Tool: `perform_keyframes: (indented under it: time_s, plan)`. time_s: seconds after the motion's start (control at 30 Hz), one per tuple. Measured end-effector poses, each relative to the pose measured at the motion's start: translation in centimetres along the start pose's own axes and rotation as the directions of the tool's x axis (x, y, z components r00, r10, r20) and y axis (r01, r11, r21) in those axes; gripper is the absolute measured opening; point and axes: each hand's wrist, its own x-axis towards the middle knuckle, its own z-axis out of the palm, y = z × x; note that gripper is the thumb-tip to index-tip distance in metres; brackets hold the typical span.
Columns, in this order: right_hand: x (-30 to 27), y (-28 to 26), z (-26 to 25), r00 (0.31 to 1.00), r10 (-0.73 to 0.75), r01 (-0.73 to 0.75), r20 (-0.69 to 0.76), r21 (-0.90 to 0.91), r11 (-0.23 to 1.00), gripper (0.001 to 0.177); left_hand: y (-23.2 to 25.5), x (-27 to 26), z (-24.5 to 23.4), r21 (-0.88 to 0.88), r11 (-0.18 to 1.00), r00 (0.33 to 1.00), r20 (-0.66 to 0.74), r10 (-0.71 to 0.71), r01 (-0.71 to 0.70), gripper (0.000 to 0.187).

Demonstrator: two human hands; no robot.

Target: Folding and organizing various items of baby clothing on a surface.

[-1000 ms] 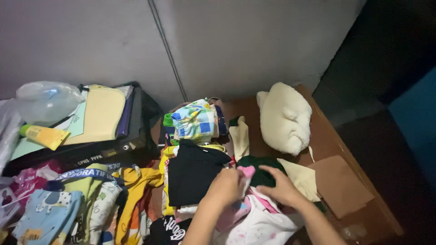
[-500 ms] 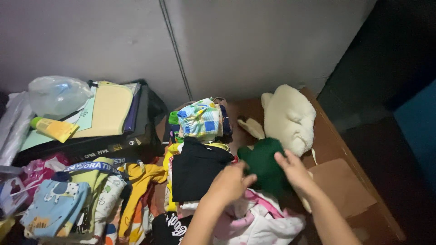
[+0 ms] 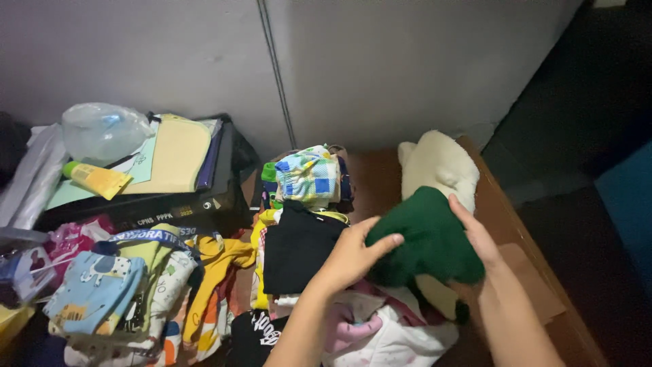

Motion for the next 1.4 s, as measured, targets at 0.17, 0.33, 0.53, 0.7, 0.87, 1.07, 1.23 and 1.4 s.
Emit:
perform_keyframes:
  time_s: [0.17,0.33,0.53,0.7,0.87,1.07,1.23,1.4]
  plan:
    - [-0.7,0.2,-2.6,0.964,-0.218,0.148,-0.152,-0.375,0.915,0.072,-0.9,1.1,-0.6,0.051,0.998,0.946,-0.321,0.050,-0.036,0.042]
    - [-2.5,-0.7,0.3,0.959,-0.233,0.279,0.164,-0.376,0.884,0.114,-1.2,1.9,-0.4,0.172,0.985,0.894,-0.445,0.061,0.018,0.041]
    - [-0.9,-0.3,-2.0,0.945,-0.290,0.313,0.151,-0.676,0.667,0.114,-0.2,2.9,-0.2,0.188,0.982,0.847,-0.522,0.104,-0.005,0.040]
    - [-1.0,-0.4,1.2,0.886,-0.451,0.363,-0.110,-0.440,0.821,0.058,1.5,3.0,-0.9,0.204,0.979,0.914,-0.395,0.094,-0.013,0.035]
    - [-0.5,-0.6,0.9,0.853,-0.405,0.337,-0.328,-0.245,0.909,0.045,4.7,1.5,-0.4,0.421,0.907,0.938,-0.323,0.126,0.023,0.041]
    - [-1.6,-1.3,3.0,0.875,-0.396,0.377,-0.277,-0.123,0.918,0.048,7.5,0.3,2.6,0.601,0.763,0.885,-0.191,0.424,-0.236,0.079]
    - [-2.9,-2.9,4.3,0.872,-0.485,0.437,-0.064,-0.342,0.832,0.072,5.3,1.3,2.4,0.697,0.669,0.821,-0.205,0.533,-0.260,0.061]
    - [-2.5,-2.9,3.3,0.823,-0.560,0.506,-0.099,-0.323,0.800,0.080,2.6,3.9,1.2,0.416,0.882,0.937,-0.161,0.311,-0.221,0.034]
